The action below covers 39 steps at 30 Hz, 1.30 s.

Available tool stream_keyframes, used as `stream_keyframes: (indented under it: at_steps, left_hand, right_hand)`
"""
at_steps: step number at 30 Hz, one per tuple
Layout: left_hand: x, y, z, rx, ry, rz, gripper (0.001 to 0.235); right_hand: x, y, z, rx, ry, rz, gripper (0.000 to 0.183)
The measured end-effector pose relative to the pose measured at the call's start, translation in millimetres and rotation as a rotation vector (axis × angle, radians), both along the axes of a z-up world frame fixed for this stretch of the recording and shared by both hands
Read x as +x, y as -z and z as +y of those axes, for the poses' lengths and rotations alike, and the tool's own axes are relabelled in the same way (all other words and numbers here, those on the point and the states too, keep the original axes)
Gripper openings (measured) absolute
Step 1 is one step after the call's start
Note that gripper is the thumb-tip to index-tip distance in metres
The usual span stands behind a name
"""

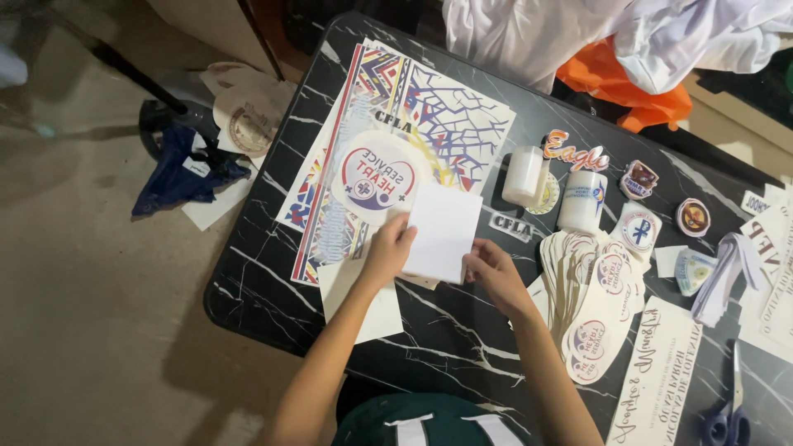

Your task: The person organizes various stickers and papers on a table. They handle rolls of stickers, peel off individual stickers, and sort them into piles. The person also picks up and arranges rectangular paper pieces and small cut-out letters.

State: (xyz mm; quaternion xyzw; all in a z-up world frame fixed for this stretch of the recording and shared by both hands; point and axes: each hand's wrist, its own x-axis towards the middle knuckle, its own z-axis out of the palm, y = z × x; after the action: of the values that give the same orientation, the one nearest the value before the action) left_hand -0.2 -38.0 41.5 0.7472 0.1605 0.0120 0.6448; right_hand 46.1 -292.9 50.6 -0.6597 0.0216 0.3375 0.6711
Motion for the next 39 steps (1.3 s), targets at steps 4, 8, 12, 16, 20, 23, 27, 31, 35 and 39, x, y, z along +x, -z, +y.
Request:
stream_keyframes:
  at_steps: [4,8,12,16,20,23,27,31,35,39]
  left_hand:
    - [91,46,1,0.168,-0.032,-0.258,0.028]
    - [215,94,-6,0.335,-0.081,-0.296,0.03]
    - [293,159,-33,0.442,-0.063,-0.361,0.032]
    - [287,100,-36,0.672,0.009,-0.271,0.027]
    - [232,14,-18,0.862,-0.002,-0.205,0.032]
    - [204,35,24,0.911,-0.083,-0.167,0.052]
    - [135,4,81,0.896,-0.082,0.069,0.121]
    - [100,-23,86,0.945,0.132,0.291,0.146]
    - [98,-5,89,0.974,0.126,0.159,0.146]
    - [97,-24,86,1.011,0.121,0.173,0.138]
  right_hand:
    - [17,3,0,-0.038,0.087,-0.062,0.043]
    - [9,19,-20,-0.087,0.077,-0.176,0.042]
    - [-35,29,-46,-0.175,0.035,-0.121,0.035]
    - [-70,2,-57,-0.176,-0.018,-0.013,0.034]
    - [-78,4,-62,-0.206,-0.014,0.065,0.034]
    - [-66,1,-55,-0.199,-0.069,-0.02,0.031]
    - [-25,-31,-16,-0.374,-0.137,-0.269,0.024]
    - [21,-20,23,-0.277,-0.192,-0.364,0.025]
    - [61,-41,71,-0.486,-0.338,-0.472,0.033]
    - [116,27,109,-0.484,-0.298,-0.996,0.045]
